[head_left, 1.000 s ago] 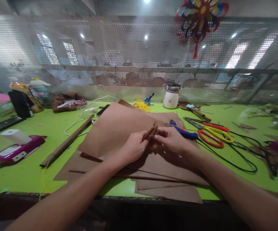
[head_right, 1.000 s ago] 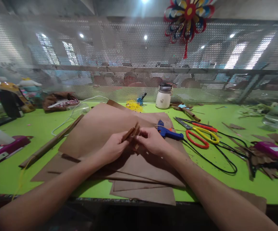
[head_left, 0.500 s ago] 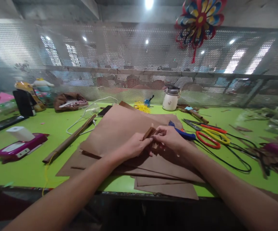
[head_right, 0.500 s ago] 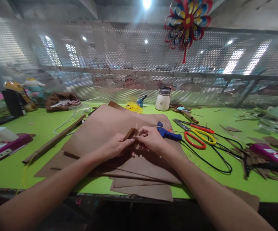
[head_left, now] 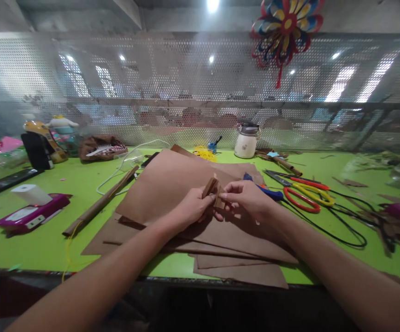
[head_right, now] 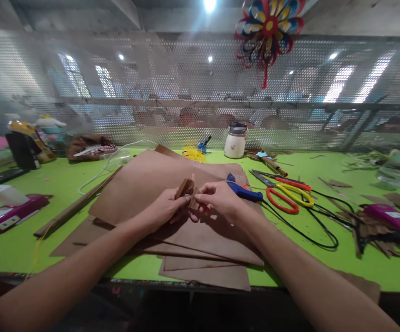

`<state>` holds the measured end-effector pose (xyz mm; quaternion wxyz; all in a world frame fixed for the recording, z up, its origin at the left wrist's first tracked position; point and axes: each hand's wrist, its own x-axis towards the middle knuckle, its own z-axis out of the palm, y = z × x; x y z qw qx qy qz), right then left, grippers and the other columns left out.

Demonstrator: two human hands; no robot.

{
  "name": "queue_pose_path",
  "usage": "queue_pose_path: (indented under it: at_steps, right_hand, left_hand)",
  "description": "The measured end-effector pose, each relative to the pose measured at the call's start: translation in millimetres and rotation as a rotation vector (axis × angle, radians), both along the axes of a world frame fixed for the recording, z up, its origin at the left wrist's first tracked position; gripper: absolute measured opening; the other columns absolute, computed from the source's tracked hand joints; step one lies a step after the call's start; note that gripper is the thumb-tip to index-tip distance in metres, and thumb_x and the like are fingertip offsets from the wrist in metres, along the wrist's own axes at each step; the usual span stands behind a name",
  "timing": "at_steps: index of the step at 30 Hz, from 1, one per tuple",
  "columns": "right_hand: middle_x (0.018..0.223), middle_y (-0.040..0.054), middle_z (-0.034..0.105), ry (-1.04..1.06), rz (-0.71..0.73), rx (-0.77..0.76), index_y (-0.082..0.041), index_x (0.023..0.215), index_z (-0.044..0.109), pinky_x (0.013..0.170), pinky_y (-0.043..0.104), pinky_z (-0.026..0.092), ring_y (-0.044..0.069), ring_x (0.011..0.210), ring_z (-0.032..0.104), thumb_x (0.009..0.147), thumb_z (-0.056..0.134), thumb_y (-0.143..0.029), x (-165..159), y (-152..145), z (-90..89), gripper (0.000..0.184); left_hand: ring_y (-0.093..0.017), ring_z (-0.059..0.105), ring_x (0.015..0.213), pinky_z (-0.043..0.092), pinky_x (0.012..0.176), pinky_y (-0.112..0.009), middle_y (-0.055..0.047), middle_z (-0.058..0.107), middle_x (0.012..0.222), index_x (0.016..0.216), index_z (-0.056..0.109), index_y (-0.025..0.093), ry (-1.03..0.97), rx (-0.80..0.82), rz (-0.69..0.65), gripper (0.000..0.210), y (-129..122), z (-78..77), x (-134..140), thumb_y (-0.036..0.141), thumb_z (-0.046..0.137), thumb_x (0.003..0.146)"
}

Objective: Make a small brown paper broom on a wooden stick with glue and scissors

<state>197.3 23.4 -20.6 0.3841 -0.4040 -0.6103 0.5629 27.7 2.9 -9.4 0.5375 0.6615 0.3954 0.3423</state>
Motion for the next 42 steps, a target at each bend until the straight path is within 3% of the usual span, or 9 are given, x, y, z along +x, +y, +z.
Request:
queue_pose_path:
  at_steps: [12, 22, 25, 30, 37, 42]
  right_hand:
    - [0.044, -0.0041, 0.052, -0.078, -0.052, 0.076, -0.014, 0.064, 0.058, 0.036, 0.018, 0.032, 0.006, 0.039, 0.043, 0.066, 0.066, -0.028, -6.4, -3.9, -0.2, 0.016]
    - [0.042, -0.0017, 0.054, -0.076, -0.031, 0.080, -0.015, 0.057, 0.054, 0.036, 0.019, 0.026, 0.006, 0.035, 0.040, 0.069, 0.068, -0.044, -4.3, -0.8, -4.8, 0.034]
    - [0.044, -0.0014, 0.054, -0.083, -0.039, 0.089, -0.013, 0.062, 0.059, 0.038, 0.020, 0.027, 0.006, 0.037, 0.039, 0.070, 0.068, -0.043, -2.7, -0.4, -5.4, 0.032]
    - [0.051, -0.0007, 0.057, 0.052, 0.134, 0.040, -0.012, 0.073, 0.065, 0.045, 0.022, 0.030, 0.008, 0.045, 0.047, 0.069, 0.071, -0.039, 1.7, 0.8, -3.0, 0.028]
    - [0.057, 0.0022, 0.060, 0.113, 0.262, 0.011, -0.012, 0.073, 0.065, 0.053, 0.025, 0.036, 0.010, 0.051, 0.050, 0.077, 0.064, -0.039, 8.2, 4.0, 1.8, 0.027]
    - [0.058, 0.0022, 0.060, 0.198, 0.293, -0.016, -0.013, 0.074, 0.064, 0.054, 0.026, 0.038, 0.011, 0.052, 0.053, 0.081, 0.060, -0.040, 7.7, 3.0, 0.5, 0.029]
  left_hand:
    - [-0.004, 0.036, 0.032, 0.024, 0.032, -0.016, -0.009, 0.067, 0.064, 0.090, 0.061, 0.006, 0.072, 0.015, -0.127, 0.031, -0.6, 2.4, -2.9, 0.032, 0.044, 0.085]
    - [-0.002, 0.033, 0.031, 0.022, 0.033, -0.016, -0.011, 0.068, 0.066, 0.089, 0.060, 0.007, -0.007, -0.040, -0.221, 0.029, 3.4, -4.7, -5.6, 0.033, 0.048, 0.086]
    - [-0.004, 0.043, 0.035, 0.022, 0.033, -0.016, -0.011, 0.068, 0.069, 0.090, 0.059, 0.007, -0.063, -0.039, -0.249, 0.028, 3.5, -5.8, -5.4, 0.032, 0.047, 0.087]
    - [-0.014, 0.064, 0.059, 0.025, 0.034, -0.016, -0.016, 0.066, 0.092, 0.095, 0.058, 0.009, -0.162, -0.044, -0.238, 0.025, 2.4, -6.7, -4.7, 0.030, 0.049, 0.085]
    - [-0.008, 0.052, 0.042, 0.024, 0.035, -0.017, -0.014, 0.068, 0.073, 0.091, 0.060, 0.006, -0.212, -0.123, -0.223, 0.027, 1.3, -3.9, -5.7, 0.029, 0.048, 0.086]
    - [-0.012, 0.060, 0.053, 0.027, 0.035, -0.016, -0.015, 0.068, 0.082, 0.098, 0.059, 0.007, -0.298, -0.142, -0.254, 0.028, 5.1, -8.3, -6.5, 0.029, 0.048, 0.085]
